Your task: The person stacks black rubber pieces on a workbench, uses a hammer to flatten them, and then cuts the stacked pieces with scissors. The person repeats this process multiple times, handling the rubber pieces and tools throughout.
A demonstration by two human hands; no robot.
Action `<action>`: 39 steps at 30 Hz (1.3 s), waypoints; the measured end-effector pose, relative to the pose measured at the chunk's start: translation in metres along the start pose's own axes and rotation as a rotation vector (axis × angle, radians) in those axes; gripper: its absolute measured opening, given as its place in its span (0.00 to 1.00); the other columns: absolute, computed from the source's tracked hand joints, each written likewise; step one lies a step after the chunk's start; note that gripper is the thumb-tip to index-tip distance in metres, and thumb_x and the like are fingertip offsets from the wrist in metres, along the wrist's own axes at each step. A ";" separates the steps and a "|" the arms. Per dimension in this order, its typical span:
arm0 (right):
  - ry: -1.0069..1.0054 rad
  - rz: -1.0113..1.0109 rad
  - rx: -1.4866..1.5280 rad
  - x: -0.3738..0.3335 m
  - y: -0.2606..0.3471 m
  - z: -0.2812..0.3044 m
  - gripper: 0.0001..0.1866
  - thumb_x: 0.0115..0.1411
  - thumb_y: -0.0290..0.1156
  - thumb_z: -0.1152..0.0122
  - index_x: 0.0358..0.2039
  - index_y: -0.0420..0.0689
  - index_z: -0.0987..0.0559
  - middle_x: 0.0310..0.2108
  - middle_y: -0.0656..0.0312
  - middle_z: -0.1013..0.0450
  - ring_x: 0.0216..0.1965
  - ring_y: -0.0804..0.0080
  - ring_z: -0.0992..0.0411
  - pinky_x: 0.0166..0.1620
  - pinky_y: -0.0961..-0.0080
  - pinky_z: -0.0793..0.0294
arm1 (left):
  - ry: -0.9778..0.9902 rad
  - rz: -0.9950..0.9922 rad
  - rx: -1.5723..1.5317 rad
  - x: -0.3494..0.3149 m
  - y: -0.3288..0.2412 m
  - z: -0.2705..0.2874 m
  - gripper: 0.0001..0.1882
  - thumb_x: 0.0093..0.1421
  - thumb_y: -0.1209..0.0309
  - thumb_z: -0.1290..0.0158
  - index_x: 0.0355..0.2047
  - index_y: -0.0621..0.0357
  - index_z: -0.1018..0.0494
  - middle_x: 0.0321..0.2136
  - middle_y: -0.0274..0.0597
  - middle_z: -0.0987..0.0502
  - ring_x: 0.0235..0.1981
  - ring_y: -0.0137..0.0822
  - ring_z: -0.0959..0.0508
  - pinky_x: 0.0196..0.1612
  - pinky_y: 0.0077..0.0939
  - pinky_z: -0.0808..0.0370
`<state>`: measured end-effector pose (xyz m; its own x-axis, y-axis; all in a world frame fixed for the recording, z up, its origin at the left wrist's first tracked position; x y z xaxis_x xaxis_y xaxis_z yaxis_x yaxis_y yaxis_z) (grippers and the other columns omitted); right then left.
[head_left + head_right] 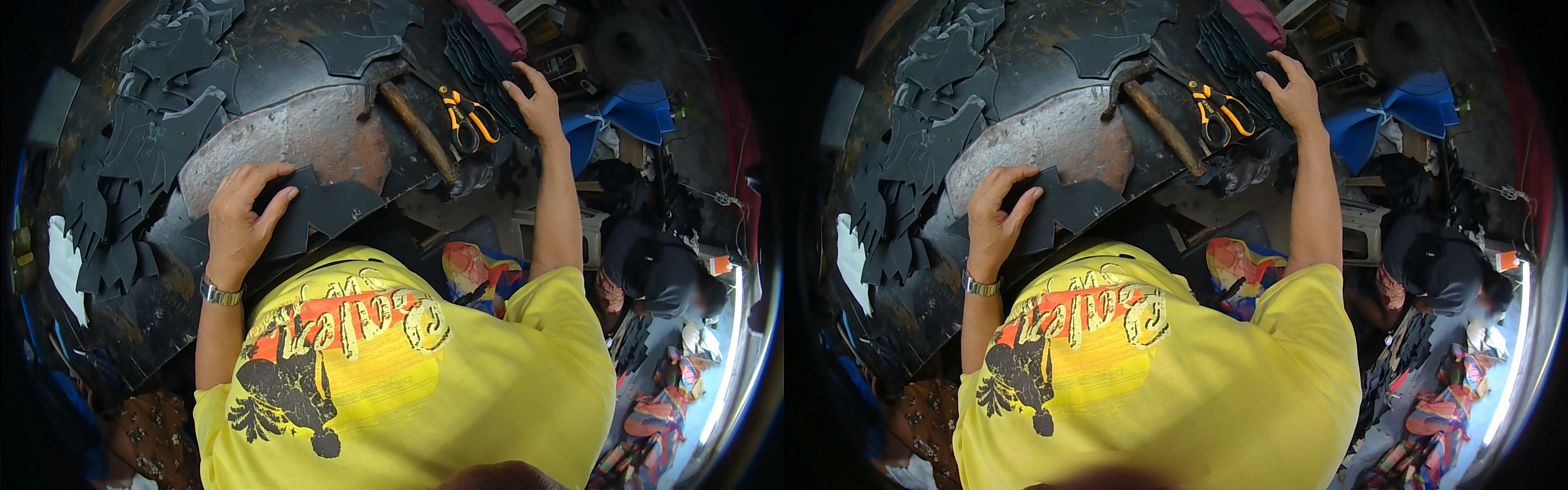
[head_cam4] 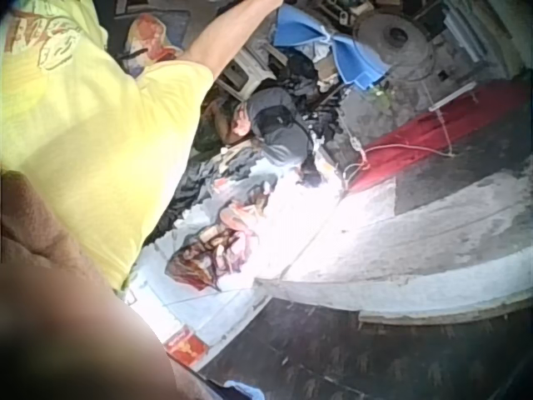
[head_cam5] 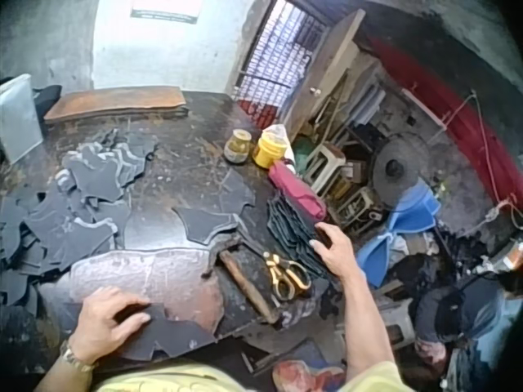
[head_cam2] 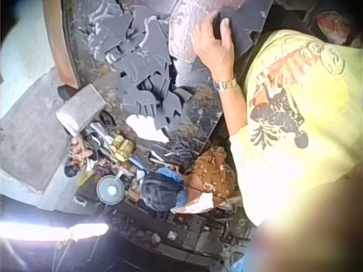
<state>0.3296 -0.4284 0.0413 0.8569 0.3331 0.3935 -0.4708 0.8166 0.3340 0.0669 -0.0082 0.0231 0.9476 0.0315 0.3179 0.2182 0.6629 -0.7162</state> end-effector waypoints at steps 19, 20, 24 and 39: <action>-0.043 -0.197 0.078 0.028 -0.018 0.007 0.22 0.60 0.42 0.31 0.54 0.52 0.17 0.37 0.53 0.17 0.42 0.63 0.18 0.48 0.70 0.22 | 0.009 0.006 0.011 0.000 0.000 0.000 0.13 0.58 0.69 0.34 0.44 0.55 0.18 0.37 0.41 0.17 0.39 0.44 0.19 0.45 0.34 0.25; -0.119 -0.199 0.064 0.026 -0.015 0.009 0.22 0.62 0.39 0.32 0.56 0.52 0.18 0.36 0.53 0.17 0.42 0.62 0.18 0.47 0.70 0.22 | 0.006 0.001 0.009 0.000 0.000 0.000 0.13 0.58 0.69 0.34 0.44 0.55 0.18 0.37 0.41 0.17 0.39 0.44 0.19 0.45 0.34 0.25; -0.266 0.163 -0.120 0.024 0.019 0.013 0.23 0.64 0.25 0.40 0.59 0.55 0.24 0.45 0.53 0.21 0.44 0.48 0.21 0.46 0.59 0.21 | 0.004 0.001 0.007 0.001 0.000 0.000 0.13 0.58 0.69 0.34 0.44 0.55 0.18 0.37 0.41 0.17 0.39 0.44 0.19 0.45 0.34 0.25; -0.016 0.078 -0.233 0.012 0.035 0.001 0.22 0.62 0.31 0.37 0.58 0.53 0.22 0.53 0.54 0.24 0.49 0.48 0.23 0.49 0.59 0.21 | 0.001 -0.012 0.010 0.000 0.001 0.000 0.14 0.59 0.68 0.34 0.44 0.55 0.18 0.37 0.41 0.17 0.38 0.45 0.19 0.44 0.34 0.26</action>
<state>0.3231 -0.3958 0.0587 0.8155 0.3939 0.4241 -0.4729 0.8759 0.0957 0.0671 -0.0074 0.0222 0.9451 0.0230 0.3260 0.2272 0.6709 -0.7059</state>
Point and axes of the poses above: each hand's wrist, its own x-axis towards the middle knuckle, its own z-axis out of the back of the hand, y = z × x, the point moved 7 cm from there along x, towards the middle knuckle
